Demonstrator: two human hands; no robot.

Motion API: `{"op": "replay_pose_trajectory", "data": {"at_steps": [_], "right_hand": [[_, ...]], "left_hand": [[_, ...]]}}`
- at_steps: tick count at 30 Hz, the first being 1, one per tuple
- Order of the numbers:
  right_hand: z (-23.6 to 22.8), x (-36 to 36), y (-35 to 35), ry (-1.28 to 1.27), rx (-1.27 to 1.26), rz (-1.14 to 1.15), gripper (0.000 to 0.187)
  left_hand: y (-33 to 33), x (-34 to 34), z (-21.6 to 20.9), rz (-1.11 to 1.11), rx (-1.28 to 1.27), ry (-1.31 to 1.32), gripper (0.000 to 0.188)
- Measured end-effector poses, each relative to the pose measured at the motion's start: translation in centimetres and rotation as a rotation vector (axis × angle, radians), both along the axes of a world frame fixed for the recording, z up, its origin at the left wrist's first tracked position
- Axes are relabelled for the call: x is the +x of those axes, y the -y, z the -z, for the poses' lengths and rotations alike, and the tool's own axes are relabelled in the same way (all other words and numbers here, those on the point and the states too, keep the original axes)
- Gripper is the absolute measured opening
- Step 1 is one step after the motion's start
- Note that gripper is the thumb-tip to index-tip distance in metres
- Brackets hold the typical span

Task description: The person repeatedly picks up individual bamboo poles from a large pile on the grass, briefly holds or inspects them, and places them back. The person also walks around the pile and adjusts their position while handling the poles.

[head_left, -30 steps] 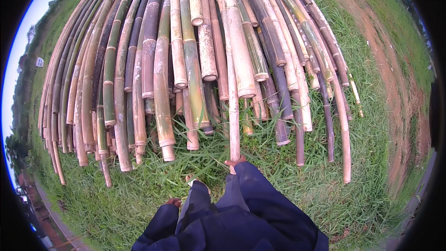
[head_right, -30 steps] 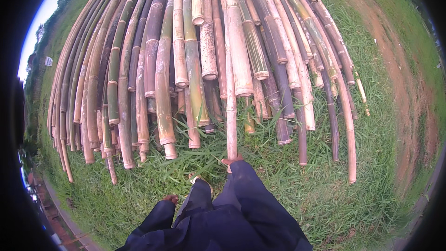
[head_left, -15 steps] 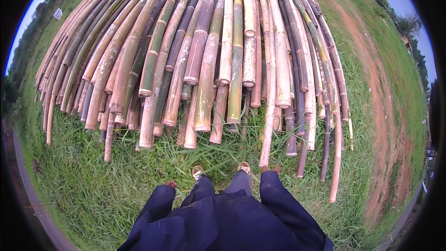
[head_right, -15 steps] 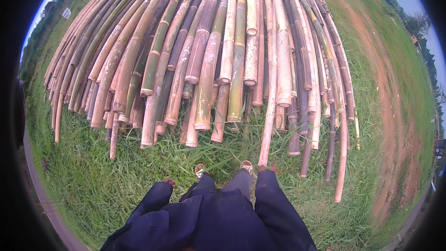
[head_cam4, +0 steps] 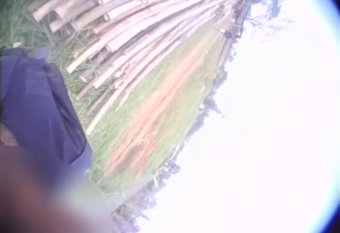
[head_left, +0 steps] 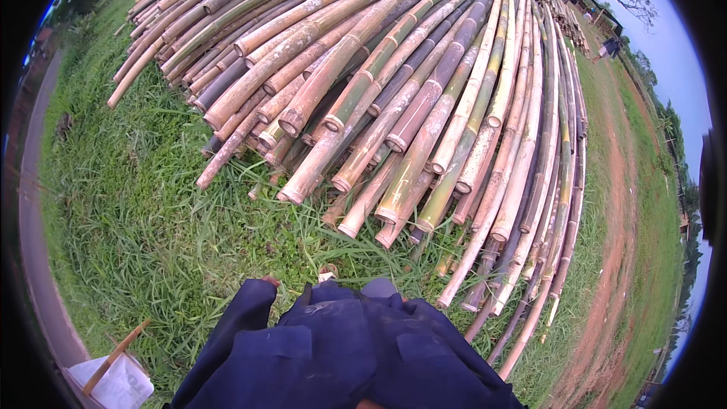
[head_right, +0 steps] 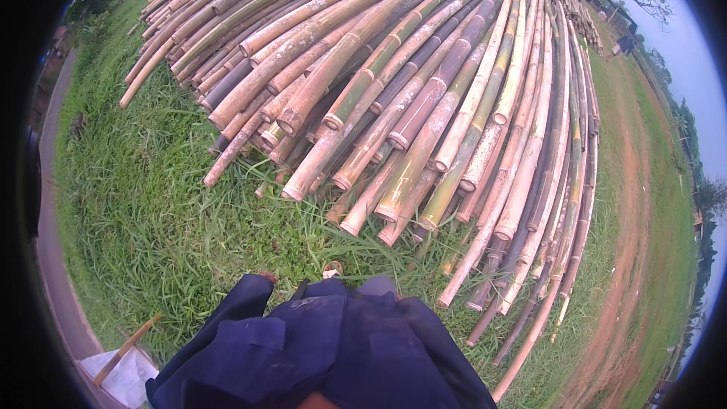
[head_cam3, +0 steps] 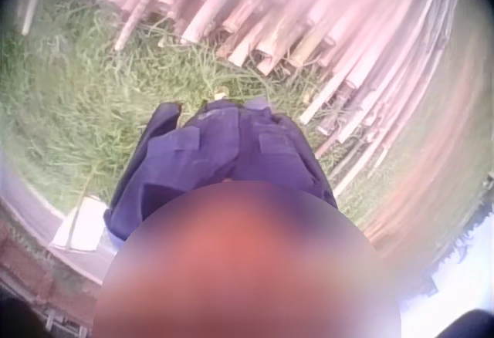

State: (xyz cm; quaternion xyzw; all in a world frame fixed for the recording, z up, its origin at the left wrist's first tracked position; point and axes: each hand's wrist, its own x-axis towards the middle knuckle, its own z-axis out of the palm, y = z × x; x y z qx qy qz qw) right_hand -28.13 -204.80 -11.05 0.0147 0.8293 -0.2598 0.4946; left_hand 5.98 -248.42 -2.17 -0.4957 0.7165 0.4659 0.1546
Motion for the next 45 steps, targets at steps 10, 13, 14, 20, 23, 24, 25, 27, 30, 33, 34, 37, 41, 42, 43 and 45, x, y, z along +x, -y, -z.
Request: {"op": "replay_pose_trajectory", "data": {"at_steps": [10, 13, 14, 20, 23, 24, 25, 27, 30, 33, 34, 37, 41, 42, 43, 45], "right_hand": [[-11.2, -2.1, 10.3, -0.041, -0.1, -0.233, 0.087], [-12.9, -1.1, 11.5, 0.006, -0.076, -0.247, 0.083], [-13.5, -0.6, 11.5, 0.026, -0.086, -0.255, 0.082], [-13.9, 4.4, 8.6, 0.133, -0.035, -0.237, 0.074], [-10.6, 7.3, 8.0, 0.108, -0.047, -0.28, 0.063], [-9.4, 8.2, 8.5, 0.105, -0.026, -0.335, 0.063], [-8.2, 9.2, 9.6, 0.106, -0.008, -0.395, 0.062], [-6.1, 11.3, 13.5, 0.095, 0.01, -0.518, 0.062], [-3.9, 15.0, 22.6, 0.051, -0.005, -0.682, 0.06], [-3.0, 18.0, 31.7, -0.004, -0.055, -0.844, 0.059], [-2.9, 18.7, 35.0, -0.036, -0.093, -0.915, 0.059], [-4.0, 19.0, 44.3, -0.441, -0.445, -1.447, 0.058], [-5.1, 22.2, 58.3, -0.02, -0.085, -0.452, 0.053], [-5.6, 22.5, 61.6, -0.04, -0.083, -0.504, 0.053], [-6.1, 22.6, 64.4, -0.055, -0.054, -0.557, 0.053], [-6.0, 23.9, 69.5, -0.081, -0.09, -0.617, 0.055]], "left_hand": [[-9.5, 8.2, 11.6, -0.307, 0.209, -0.005, 0.038], [-13.4, 11.7, 9.7, -0.334, 0.205, -0.002, 0.038], [-14.6, 12.8, 8.9, -0.371, 0.219, 0.002, 0.038], [-17.4, 18.8, 6.0, -0.641, 0.291, -0.064, 0.038], [-16.1, 21.7, 6.2, -0.786, 0.327, -0.122, 0.038], [-15.3, 22.8, 6.5, -0.832, 0.338, -0.142, 0.038], [-14.2, 24.0, 6.8, -0.875, 0.347, -0.159, 0.038], [-11.1, 26.9, 8.0, -0.952, 0.372, -0.198, 0.039], [-4.4, 32.4, 9.6, -1.056, 0.404, -0.253, 0.039], [4.3, 37.6, 10.3, -1.18, 0.384, -0.323, 0.039], [8.0, 39.1, 10.1, -1.221, 0.362, -0.355, 0.039], [20.0, 42.3, 8.1, -1.31, 0.261, -0.472, 0.04], [30.7, 45.3, 4.4, -1.306, 0.049, -0.504, 0.046], [32.6, 45.3, 4.1, -1.316, 0.085, -0.477, 0.046], [33.8, 45.7, 3.9, -1.341, 0.117, -0.483, 0.047], [36.5, 46.5, 4.3, -1.386, 0.223, -0.474, 0.047]]}}
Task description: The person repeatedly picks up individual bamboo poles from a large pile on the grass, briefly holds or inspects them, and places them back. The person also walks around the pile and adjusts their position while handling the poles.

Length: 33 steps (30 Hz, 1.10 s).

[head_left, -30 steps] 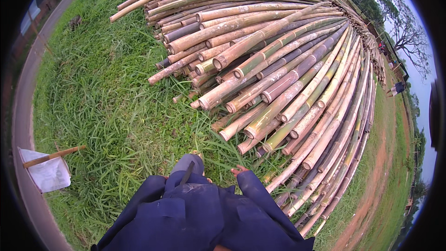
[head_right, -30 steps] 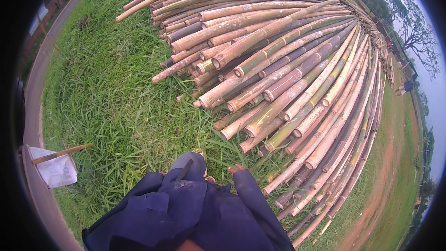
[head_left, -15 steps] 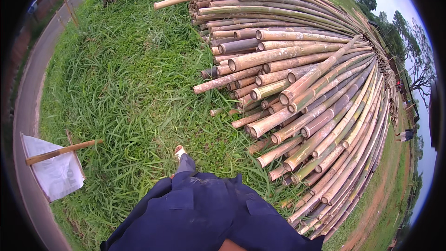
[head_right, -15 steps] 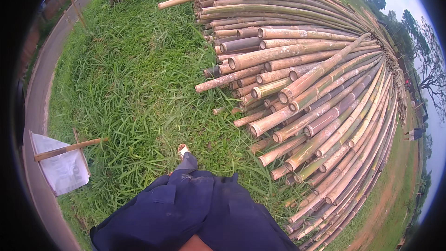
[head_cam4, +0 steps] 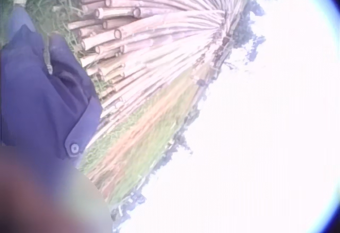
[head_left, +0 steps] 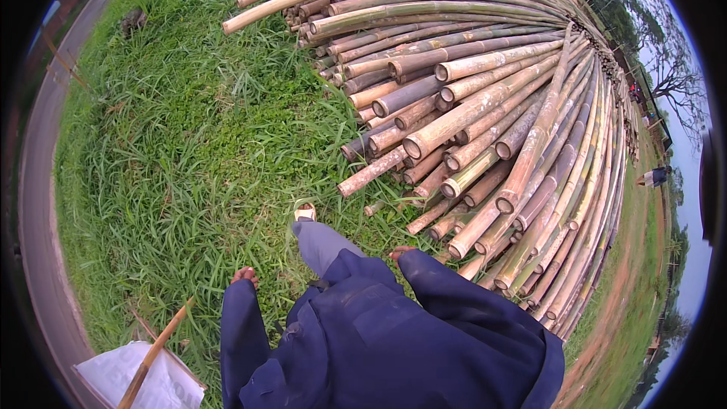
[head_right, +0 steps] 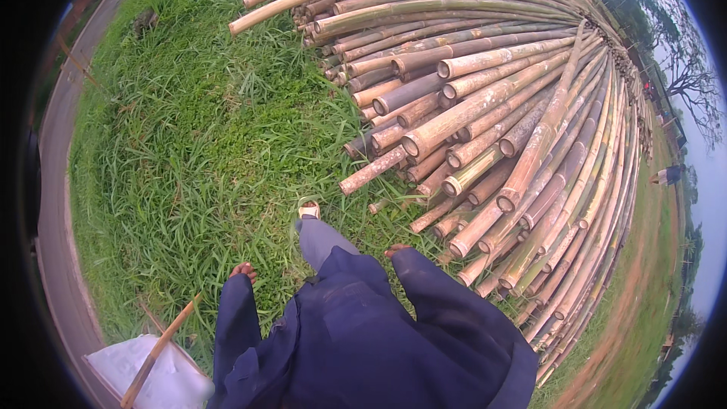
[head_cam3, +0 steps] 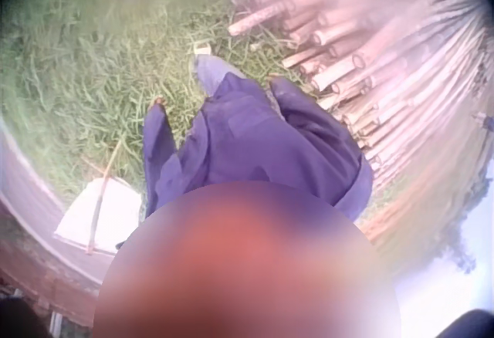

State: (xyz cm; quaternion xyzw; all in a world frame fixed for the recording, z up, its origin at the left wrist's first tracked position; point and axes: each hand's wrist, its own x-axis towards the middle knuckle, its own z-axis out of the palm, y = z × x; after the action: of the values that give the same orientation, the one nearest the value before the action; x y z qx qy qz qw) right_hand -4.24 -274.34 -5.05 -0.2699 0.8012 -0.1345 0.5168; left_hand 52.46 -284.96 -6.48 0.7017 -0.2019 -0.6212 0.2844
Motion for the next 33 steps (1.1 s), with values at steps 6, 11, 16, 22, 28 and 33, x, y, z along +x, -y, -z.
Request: {"op": "replay_pose_trajectory", "data": {"at_steps": [6, 11, 16, 22, 28, 33], "right_hand": [[4.1, 5.5, 15.5, 0.1, 0.023, -0.146, 0.051], [2.1, 10.0, 30.6, -0.104, -0.092, -0.535, 0.058], [-1.8, 9.9, 44.5, 0.262, -0.174, 0.31, 0.069], [-3.9, 9.6, 50.4, 0.16, -0.104, 0.572, 0.066], [-6.9, 17.1, 52.5, -0.138, 0.262, -0.279, 0.047], [0.3, 24.4, 53.6, -0.102, 0.095, -0.124, 0.046]], "left_hand": [[9.5, 3.2, 5.9, -0.065, 0.198, -0.042, 0.037], [20.5, 6.8, 9.0, 0.126, 0.277, -0.263, 0.037], [35.5, 6.8, 7.9, 0.2, 0.188, -0.06, 0.037], [52.3, 5.7, 6.7, 0.328, 0.125, 0.006, 0.038], [68.4, 7.1, 7.1, 0.478, 0.109, 0.057, 0.038], [80.5, 12.0, 7.4, 0.514, 0.101, 0.151, 0.039]]}}
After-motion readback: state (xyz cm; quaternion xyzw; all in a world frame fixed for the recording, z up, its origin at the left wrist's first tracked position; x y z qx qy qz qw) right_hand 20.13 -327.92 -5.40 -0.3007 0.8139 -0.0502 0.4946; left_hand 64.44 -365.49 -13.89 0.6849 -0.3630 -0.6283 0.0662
